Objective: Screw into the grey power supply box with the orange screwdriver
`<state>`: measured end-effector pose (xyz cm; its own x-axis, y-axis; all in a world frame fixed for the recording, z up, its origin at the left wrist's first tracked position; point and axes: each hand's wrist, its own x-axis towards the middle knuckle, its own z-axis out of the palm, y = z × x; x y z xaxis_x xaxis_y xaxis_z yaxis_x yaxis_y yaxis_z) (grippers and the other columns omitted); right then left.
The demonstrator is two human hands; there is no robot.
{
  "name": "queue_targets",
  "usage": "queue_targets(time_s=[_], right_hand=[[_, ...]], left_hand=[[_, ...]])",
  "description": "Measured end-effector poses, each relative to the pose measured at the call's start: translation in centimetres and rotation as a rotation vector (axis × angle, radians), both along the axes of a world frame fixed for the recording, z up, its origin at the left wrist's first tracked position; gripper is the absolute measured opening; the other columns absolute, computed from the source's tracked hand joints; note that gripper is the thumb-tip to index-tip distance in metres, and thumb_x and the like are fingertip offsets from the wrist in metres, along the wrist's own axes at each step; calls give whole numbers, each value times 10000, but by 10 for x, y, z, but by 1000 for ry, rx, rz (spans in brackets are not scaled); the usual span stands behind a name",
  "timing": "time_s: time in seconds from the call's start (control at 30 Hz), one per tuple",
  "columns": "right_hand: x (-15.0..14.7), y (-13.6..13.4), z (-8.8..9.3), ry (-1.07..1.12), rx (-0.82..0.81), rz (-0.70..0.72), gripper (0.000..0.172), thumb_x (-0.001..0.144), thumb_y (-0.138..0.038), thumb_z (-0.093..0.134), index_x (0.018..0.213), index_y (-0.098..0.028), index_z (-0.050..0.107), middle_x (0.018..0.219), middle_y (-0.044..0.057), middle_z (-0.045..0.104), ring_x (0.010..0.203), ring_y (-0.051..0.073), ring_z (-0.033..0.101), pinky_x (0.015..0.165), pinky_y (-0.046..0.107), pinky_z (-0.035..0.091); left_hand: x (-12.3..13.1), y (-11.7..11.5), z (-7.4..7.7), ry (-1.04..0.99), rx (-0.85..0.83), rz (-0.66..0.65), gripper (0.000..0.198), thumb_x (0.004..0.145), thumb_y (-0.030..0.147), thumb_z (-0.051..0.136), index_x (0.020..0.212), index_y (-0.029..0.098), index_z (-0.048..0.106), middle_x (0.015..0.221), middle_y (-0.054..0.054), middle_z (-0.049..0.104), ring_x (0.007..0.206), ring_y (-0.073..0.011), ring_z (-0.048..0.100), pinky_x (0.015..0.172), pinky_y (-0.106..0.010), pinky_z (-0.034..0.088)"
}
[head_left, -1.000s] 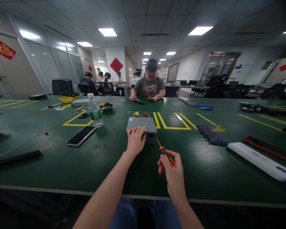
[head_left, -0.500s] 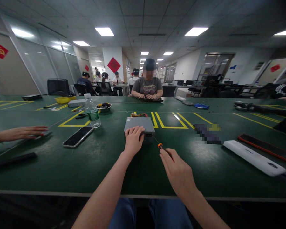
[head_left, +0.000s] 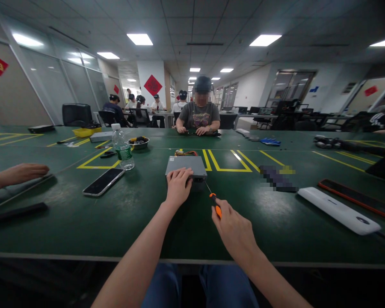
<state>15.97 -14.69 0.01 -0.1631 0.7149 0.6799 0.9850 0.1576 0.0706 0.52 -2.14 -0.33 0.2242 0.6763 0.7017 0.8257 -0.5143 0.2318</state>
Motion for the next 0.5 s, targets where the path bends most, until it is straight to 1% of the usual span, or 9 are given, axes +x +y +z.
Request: queue_targets(time_s=[0.17,0.27,0.4,0.5], right_hand=[[-11,-3,3,273,-175,-109,157,884,-291,418,949,-164,482,612,7,622,479,169,608,399,213,304],[-16,-5,5,450,-267,-166,191,888,-334,381,957,-179,467,593,12,619,499,204,615,427,235,314],[-20,-7,4,782,-332,-101,280,883,-425,324,965,-191,453,604,12,609,534,193,616,480,248,374],[-23,-8,2,923,-386,-25,300,846,-438,365,1010,-194,426,623,0,600,550,187,618,491,248,403]], left_hand=[[0,1,-1,-7,10,-9,216,829,211,475,1022,278,546,1164,10,601,1118,-195,477,931,-402,282],[0,2,-2,-10,12,-5,209,833,209,470,1016,278,544,1160,9,605,1125,-196,473,930,-404,276],[0,2,-2,-11,18,-10,206,834,211,471,1015,282,539,1164,20,602,1121,-189,477,924,-399,278],[0,1,0,-8,8,-8,208,833,210,472,1018,279,540,1171,19,598,1124,-187,475,925,-394,282]])
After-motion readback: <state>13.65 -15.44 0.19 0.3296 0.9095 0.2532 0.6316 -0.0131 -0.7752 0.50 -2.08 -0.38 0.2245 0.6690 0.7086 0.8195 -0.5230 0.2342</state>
